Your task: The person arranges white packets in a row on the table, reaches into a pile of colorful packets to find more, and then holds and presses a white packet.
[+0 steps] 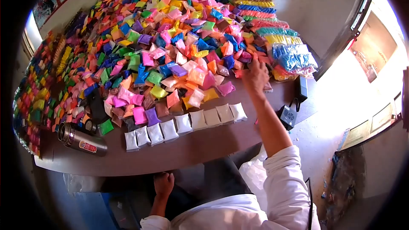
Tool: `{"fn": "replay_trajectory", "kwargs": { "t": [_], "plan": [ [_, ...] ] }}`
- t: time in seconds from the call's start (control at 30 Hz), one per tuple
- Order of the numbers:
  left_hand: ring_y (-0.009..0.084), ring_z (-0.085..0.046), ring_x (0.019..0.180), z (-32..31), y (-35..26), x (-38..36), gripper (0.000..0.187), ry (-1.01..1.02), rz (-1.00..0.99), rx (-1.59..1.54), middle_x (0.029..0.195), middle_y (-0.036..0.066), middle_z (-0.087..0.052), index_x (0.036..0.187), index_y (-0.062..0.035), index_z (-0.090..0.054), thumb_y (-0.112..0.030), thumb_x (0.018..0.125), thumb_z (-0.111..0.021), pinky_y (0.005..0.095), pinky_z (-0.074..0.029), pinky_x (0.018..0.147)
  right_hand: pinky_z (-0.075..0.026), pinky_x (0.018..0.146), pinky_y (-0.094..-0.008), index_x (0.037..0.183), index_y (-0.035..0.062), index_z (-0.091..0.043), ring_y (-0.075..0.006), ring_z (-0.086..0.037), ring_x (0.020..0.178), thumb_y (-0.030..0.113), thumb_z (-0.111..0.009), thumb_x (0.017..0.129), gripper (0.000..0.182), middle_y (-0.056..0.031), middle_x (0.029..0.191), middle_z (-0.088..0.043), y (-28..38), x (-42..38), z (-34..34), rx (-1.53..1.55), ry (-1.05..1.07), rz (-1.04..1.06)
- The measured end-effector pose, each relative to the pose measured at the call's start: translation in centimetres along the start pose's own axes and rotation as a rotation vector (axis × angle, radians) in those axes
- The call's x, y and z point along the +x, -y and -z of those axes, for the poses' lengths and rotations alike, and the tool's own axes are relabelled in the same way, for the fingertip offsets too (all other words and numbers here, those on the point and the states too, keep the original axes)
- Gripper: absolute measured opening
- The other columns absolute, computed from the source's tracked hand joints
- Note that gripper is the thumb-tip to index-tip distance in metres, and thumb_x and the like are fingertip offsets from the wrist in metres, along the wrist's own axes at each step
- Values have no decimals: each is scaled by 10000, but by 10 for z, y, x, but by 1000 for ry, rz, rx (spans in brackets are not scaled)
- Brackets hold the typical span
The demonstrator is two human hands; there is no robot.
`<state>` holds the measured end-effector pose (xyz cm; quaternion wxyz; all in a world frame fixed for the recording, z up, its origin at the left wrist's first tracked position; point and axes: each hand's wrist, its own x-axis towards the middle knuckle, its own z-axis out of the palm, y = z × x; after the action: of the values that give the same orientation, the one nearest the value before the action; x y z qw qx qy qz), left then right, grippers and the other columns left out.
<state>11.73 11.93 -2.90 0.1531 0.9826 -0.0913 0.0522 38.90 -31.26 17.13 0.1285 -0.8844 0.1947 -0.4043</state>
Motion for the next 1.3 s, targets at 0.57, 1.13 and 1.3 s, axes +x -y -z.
{"fn": "replay_trajectory", "kwargs": {
  "t": [0.57, 1.13, 1.3],
  "plan": [
    [449, -548, 730, -36, 146, -86, 325, -366, 948, -490, 802, 249, -598, 867, 72, -622, -204, 921, -459, 497, -434, 690, -426, 915, -465, 1137, 137, -601, -368, -496, 1096, 458, -635, 766, 492, -158, 1214, -503, 33, 22, -81, 476, 140, -42],
    [451, -571, 961, -18, 115, -60, 453, -43, 1055, -250, 1071, 263, -614, 1167, 24, -574, -335, 979, -370, 497, -451, 841, -456, 919, -354, 1184, 122, -586, -323, -569, 1100, 355, -563, 848, 410, -229, 1059, -607, -144, 111, -167, 42, 222, 50],
    [443, -551, 1022, -19, 111, -68, 460, 149, 899, -89, 1124, 256, -592, 1205, -3, -551, -357, 977, -365, 478, -429, 885, -364, 1024, -414, 1344, 69, -453, -377, -378, 1302, 610, -568, 758, 806, -282, 1399, -369, -113, 137, -163, 121, 606, -14]
  ]
}}
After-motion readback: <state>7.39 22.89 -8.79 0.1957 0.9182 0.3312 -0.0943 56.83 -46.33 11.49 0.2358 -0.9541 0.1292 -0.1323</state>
